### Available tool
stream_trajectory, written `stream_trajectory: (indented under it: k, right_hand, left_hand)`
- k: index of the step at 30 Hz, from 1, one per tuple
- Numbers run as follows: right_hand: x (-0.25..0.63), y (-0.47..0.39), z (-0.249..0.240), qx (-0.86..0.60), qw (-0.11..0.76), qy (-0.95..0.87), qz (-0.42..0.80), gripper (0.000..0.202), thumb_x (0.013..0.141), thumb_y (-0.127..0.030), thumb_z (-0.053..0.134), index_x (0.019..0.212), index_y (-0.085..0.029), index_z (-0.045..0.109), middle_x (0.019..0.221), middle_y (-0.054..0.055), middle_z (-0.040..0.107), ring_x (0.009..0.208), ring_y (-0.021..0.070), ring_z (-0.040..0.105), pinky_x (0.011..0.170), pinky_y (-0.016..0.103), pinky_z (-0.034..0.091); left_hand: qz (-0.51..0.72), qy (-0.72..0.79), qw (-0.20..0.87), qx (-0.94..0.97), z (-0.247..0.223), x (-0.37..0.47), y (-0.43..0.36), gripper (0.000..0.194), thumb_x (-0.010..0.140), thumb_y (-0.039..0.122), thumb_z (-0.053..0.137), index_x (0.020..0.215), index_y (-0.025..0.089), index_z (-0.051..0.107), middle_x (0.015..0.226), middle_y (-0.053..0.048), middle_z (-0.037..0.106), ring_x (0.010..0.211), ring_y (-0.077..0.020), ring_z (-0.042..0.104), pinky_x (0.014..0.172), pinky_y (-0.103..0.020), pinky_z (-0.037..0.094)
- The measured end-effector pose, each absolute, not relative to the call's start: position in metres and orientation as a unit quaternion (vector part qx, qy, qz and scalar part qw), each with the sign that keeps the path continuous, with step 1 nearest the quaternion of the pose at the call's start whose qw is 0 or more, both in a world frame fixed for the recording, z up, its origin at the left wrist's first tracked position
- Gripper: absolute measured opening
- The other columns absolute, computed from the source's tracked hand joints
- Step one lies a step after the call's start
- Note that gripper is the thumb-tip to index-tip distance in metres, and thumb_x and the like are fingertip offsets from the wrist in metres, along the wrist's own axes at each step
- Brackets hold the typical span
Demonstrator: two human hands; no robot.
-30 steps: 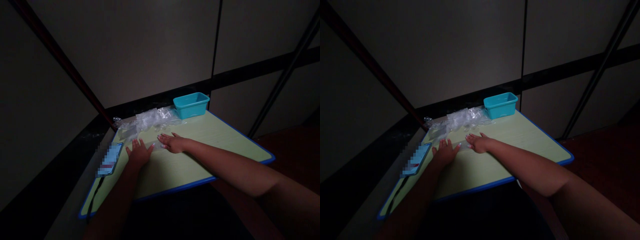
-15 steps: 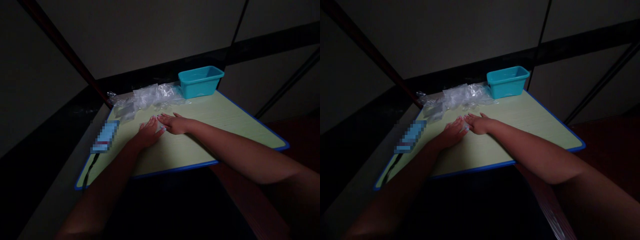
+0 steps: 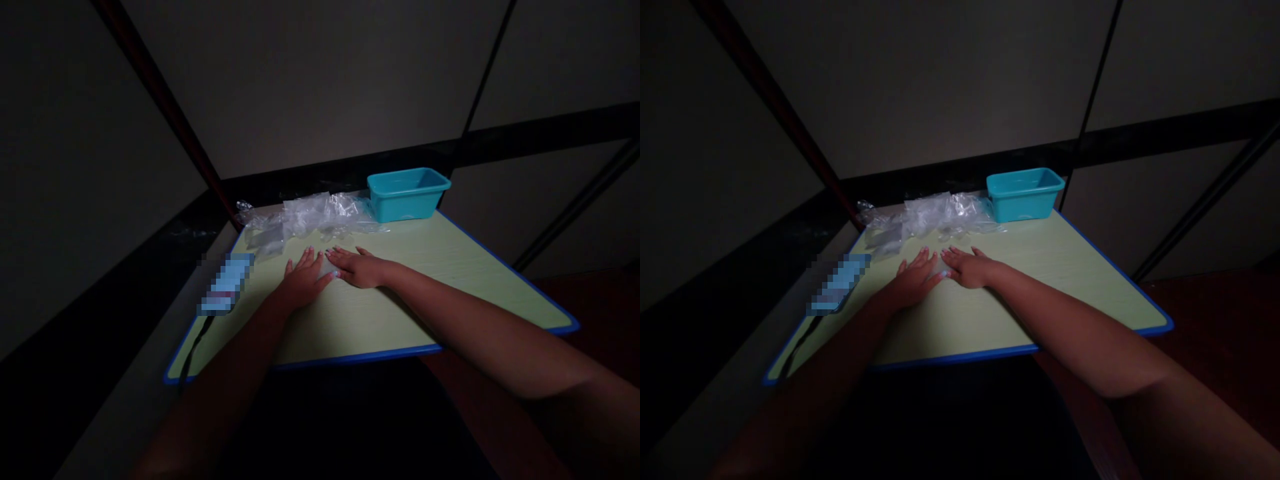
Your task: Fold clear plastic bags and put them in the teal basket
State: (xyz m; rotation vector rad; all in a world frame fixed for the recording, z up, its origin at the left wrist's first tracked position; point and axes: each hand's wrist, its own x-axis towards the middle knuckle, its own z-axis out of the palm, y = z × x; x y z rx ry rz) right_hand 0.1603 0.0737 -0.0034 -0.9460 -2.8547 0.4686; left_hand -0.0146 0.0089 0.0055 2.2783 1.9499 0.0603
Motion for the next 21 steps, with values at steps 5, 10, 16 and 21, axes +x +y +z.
stream_trajectory:
  k: [5, 10, 16, 21]
  right_hand:
    - [0.159, 0.075, -0.001, -0.326, 0.101, -0.930, 0.132, 0.054, 0.089, -0.037, 0.040, 0.139, -0.017, 0.034, 0.144, 0.014, 0.033, 0.133, 0.0264, 0.026, 0.102, 0.051, 0.026]
    - [0.158, 0.083, 0.007, -0.438, 0.199, -0.873, 0.074, 0.030, 0.084, -0.034, 0.051, 0.106, -0.014, 0.060, 0.109, 0.014, 0.058, 0.108, 0.0242, 0.047, 0.088, 0.036, 0.037]
    - [0.154, 0.083, 0.006, -0.480, 0.180, -0.855, 0.080, 0.029, 0.079, -0.044, 0.057, 0.097, -0.021, 0.060, 0.105, 0.010, 0.057, 0.105, 0.0274, 0.043, 0.082, 0.040, 0.034]
    - [0.152, 0.081, 0.004, -0.458, 0.159, -0.870, 0.092, 0.020, 0.077, -0.039, 0.060, 0.087, -0.021, 0.060, 0.099, 0.008, 0.057, 0.102, 0.0262, 0.044, 0.079, 0.038, 0.033]
  left_hand:
    - [0.026, 0.622, 0.058, 0.780, 0.004, -0.014, 0.007, 0.069, 0.089, 0.054, 0.025, 0.144, 0.013, 0.017, 0.151, -0.014, 0.007, 0.140, -0.0241, 0.003, 0.108, -0.055, 0.007]
    - [0.008, 0.625, 0.052, 0.779, -0.002, -0.013, 0.008, 0.071, 0.088, 0.055, 0.026, 0.144, 0.012, 0.016, 0.151, -0.015, 0.005, 0.140, -0.0247, 0.004, 0.107, -0.056, 0.010]
    - [-0.003, 0.632, 0.069, 0.772, -0.001, -0.011, 0.008, 0.072, 0.087, 0.055, 0.027, 0.144, 0.012, 0.017, 0.151, -0.016, 0.007, 0.140, -0.0249, 0.006, 0.108, -0.054, 0.010]
    - [0.009, 0.633, 0.058, 0.772, -0.002, -0.014, 0.009, 0.072, 0.087, 0.056, 0.027, 0.143, 0.012, 0.020, 0.150, -0.016, 0.011, 0.139, -0.0260, 0.008, 0.108, -0.054, 0.011]
